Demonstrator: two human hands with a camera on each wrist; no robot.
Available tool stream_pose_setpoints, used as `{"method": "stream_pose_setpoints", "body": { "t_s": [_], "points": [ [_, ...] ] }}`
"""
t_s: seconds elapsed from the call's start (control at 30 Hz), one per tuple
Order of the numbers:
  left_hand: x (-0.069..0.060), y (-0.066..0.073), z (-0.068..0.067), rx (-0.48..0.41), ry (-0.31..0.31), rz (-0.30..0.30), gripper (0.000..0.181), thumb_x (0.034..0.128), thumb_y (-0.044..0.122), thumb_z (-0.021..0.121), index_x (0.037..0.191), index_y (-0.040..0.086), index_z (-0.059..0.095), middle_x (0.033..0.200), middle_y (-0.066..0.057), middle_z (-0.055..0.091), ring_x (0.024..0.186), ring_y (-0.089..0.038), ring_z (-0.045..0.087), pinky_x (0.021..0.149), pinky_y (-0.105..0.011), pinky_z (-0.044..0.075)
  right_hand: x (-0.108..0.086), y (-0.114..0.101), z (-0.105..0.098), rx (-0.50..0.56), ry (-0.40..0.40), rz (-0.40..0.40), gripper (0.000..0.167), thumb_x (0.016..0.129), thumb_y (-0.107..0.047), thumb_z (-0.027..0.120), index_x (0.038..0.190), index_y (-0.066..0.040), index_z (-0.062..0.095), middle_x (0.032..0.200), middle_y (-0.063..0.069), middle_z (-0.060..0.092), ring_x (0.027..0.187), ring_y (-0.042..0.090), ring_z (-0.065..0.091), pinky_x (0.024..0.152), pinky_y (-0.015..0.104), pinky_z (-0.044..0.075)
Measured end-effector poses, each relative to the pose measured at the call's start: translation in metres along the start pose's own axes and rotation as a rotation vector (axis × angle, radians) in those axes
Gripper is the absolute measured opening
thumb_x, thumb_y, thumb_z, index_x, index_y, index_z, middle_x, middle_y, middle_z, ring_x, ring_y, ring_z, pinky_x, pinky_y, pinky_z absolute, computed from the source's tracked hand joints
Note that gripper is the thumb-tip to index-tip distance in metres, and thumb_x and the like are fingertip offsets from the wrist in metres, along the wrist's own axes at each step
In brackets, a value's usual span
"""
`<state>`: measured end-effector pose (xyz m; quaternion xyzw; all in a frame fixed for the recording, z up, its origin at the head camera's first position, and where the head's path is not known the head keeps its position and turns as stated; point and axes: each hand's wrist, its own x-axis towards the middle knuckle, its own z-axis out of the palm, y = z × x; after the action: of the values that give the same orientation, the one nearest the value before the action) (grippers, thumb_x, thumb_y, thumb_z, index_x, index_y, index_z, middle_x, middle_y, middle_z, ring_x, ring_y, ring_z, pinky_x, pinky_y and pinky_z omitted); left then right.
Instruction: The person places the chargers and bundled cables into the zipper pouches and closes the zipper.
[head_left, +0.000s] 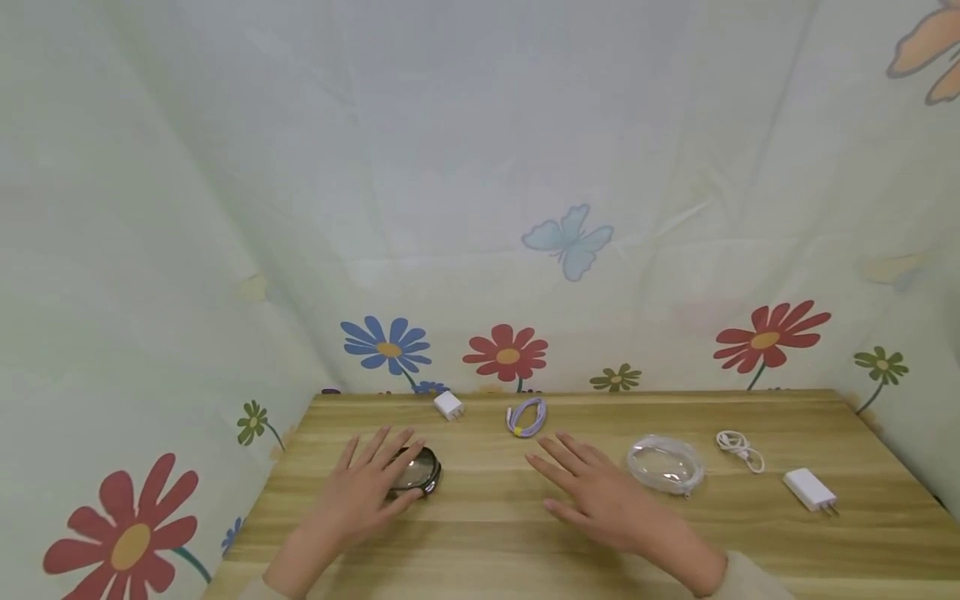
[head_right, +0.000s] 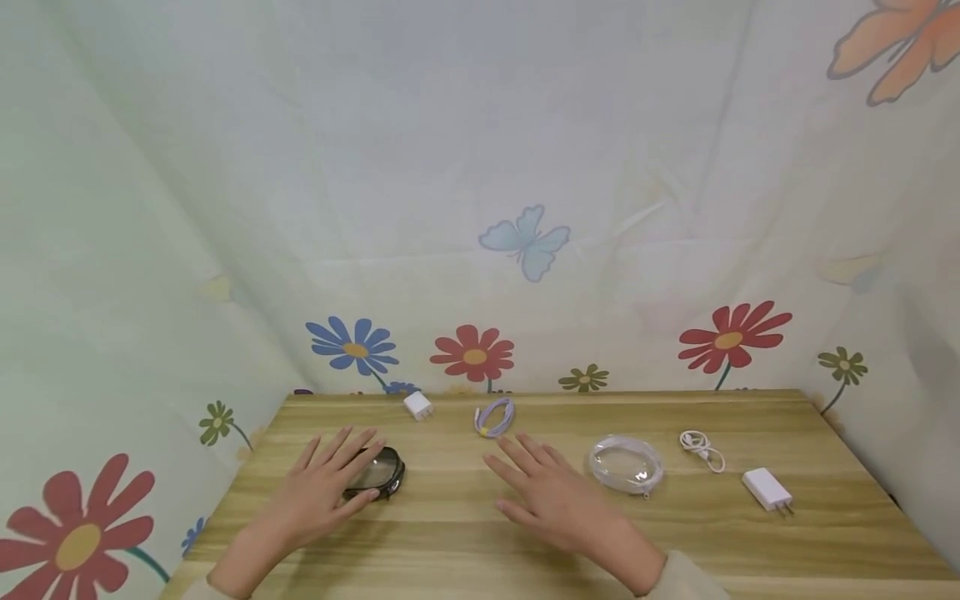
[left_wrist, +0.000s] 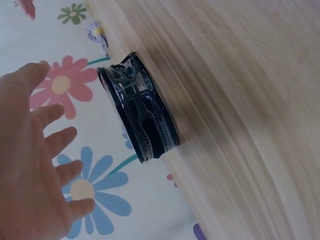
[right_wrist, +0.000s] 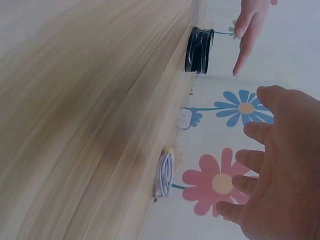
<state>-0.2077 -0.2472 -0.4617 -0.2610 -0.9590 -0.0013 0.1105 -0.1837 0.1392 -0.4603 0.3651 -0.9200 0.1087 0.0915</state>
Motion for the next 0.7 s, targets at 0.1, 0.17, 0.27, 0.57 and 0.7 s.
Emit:
{"method": "stream_pose_setpoints", "body": {
  "t_s": [0.1, 0.17, 0.27, 0.57, 0.7],
  "points": [
    [0.0, -0.001, 0.0, 0.015, 0.009, -0.022, 0.067, 0.0978, 0.055, 0.06, 0.156, 0.027, 0.043, 0.161, -0.002, 0.04, 0.148, -0.038, 0.033, 0.115, -0.068, 0.025, 0.005, -0.003, 0.001, 0.001, -0.007, 0.001, 0.059, 0.106, -0.043, 0.051, 0.158, -0.019, 0.04, 0.165, 0.008, 0.03, 0.15, 0.036, 0.029, 0.116, 0.055, 0.034],
    [-0.001, -0.002, 0.0, 0.022, 0.005, -0.039, 0.066, 0.098, 0.055, 0.059, 0.156, 0.027, 0.044, 0.16, -0.003, 0.042, 0.147, -0.039, 0.035, 0.113, -0.069, 0.028, 0.009, -0.003, 0.003, 0.008, -0.019, 0.002, 0.059, 0.106, -0.044, 0.05, 0.158, -0.019, 0.039, 0.166, 0.008, 0.028, 0.151, 0.036, 0.028, 0.117, 0.055, 0.033],
    [0.0, -0.003, 0.002, 0.024, 0.001, -0.059, 0.065, 0.0976, 0.055, 0.06, 0.154, 0.026, 0.046, 0.158, -0.004, 0.044, 0.143, -0.041, 0.039, 0.108, -0.069, 0.034, 0.014, -0.004, 0.005, 0.023, -0.034, 0.001, 0.06, 0.106, -0.044, 0.049, 0.159, -0.019, 0.037, 0.167, 0.008, 0.026, 0.152, 0.036, 0.025, 0.118, 0.054, 0.031],
    [0.006, 0.0, 0.012, 0.042, -0.058, -0.162, 0.067, 0.0964, 0.063, 0.055, 0.152, 0.027, 0.049, 0.151, -0.005, 0.051, 0.129, -0.038, 0.051, 0.093, -0.063, 0.048, 0.03, -0.007, 0.011, 0.057, -0.022, -0.023, 0.059, 0.106, -0.04, 0.052, 0.158, -0.015, 0.04, 0.166, 0.012, 0.027, 0.151, 0.038, 0.026, 0.119, 0.054, 0.03],
    [0.007, 0.004, 0.016, 0.036, -0.094, -0.19, 0.067, 0.0954, 0.065, 0.055, 0.149, 0.025, 0.053, 0.145, -0.005, 0.055, 0.124, -0.038, 0.053, 0.087, -0.062, 0.049, 0.035, -0.01, 0.012, 0.072, -0.039, -0.019, 0.058, 0.106, -0.04, 0.05, 0.158, -0.015, 0.039, 0.164, 0.014, 0.03, 0.151, 0.039, 0.025, 0.119, 0.054, 0.028]
  ]
}}
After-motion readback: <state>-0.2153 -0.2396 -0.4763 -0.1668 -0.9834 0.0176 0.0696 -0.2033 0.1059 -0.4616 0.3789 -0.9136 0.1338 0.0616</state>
